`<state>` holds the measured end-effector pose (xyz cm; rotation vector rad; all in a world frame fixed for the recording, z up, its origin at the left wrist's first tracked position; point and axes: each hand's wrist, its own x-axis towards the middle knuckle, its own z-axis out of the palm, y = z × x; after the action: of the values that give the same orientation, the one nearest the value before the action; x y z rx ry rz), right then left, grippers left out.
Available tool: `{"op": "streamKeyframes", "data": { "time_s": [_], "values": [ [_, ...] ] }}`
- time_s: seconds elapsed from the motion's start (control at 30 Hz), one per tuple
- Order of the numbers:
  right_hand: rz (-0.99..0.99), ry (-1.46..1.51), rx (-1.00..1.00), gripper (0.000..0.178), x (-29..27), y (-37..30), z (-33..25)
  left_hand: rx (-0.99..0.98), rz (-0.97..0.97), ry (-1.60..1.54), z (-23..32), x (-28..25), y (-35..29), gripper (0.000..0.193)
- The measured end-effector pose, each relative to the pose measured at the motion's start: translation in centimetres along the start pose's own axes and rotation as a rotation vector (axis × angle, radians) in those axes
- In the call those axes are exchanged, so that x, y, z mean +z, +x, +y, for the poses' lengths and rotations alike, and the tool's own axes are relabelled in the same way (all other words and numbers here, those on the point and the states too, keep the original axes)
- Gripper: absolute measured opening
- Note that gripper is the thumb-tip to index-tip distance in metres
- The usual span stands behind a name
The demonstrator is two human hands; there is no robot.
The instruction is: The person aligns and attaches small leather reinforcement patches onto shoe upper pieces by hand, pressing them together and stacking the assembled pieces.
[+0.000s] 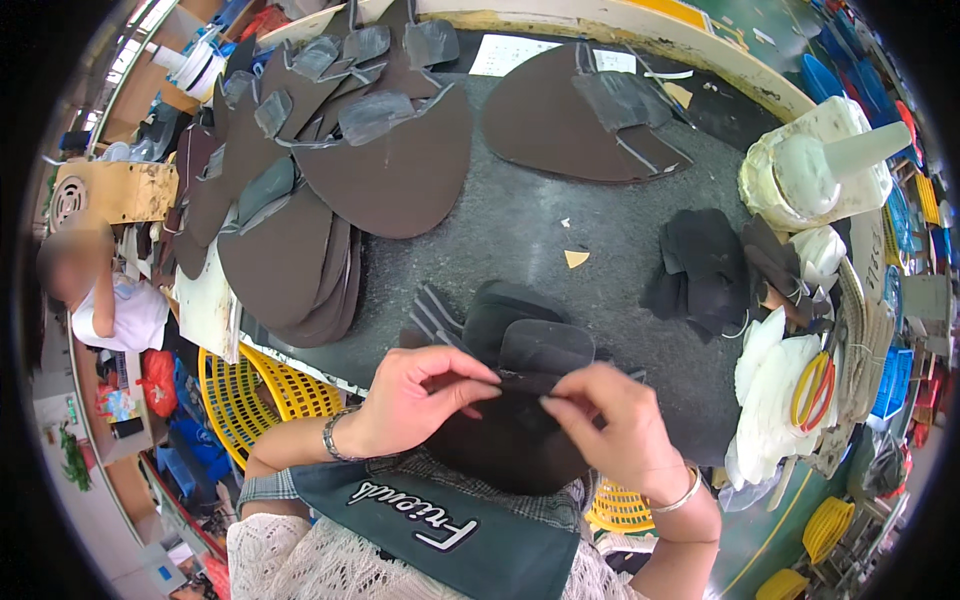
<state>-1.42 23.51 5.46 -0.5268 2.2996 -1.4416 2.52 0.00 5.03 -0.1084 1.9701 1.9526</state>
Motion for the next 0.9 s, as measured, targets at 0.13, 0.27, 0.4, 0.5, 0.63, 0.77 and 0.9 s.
{"op": "streamKeyframes", "data": {
  "time_s": [0.13,0.27,0.4,0.5,0.63,0.77,0.9],
  "values": [
    [0.253,0.297,0.164,0.016,0.2,1.5,2.2,0.093,0.069,0.050,-0.9,0.9,2.2,0.012],
    [0.313,0.173,0.125,0.022,1.1,1.9,4.2,0.048,0.123,0.064,-2.2,1.7,2.5,0.037],
    [0.322,0.156,0.140,0.025,1.2,2.4,3.9,0.074,0.162,-0.016,-2.7,1.9,2.5,0.044],
    [0.322,0.120,0.143,0.027,1.3,2.7,4.0,0.041,0.154,-0.028,-2.5,2.0,2.6,0.048],
    [0.350,-0.335,-0.124,0.028,2.3,3.0,4.2,0.202,0.163,0.384,-2.5,1.9,2.9,0.044],
    [0.394,-0.638,-0.263,0.030,0.5,3.6,3.4,0.419,0.148,1.035,-0.7,1.5,3.0,0.042],
    [0.554,0.054,0.300,0.034,-2.5,-0.7,4.7,0.363,0.480,0.745,0.1,-2.2,0.0,0.076]
  ]
}}
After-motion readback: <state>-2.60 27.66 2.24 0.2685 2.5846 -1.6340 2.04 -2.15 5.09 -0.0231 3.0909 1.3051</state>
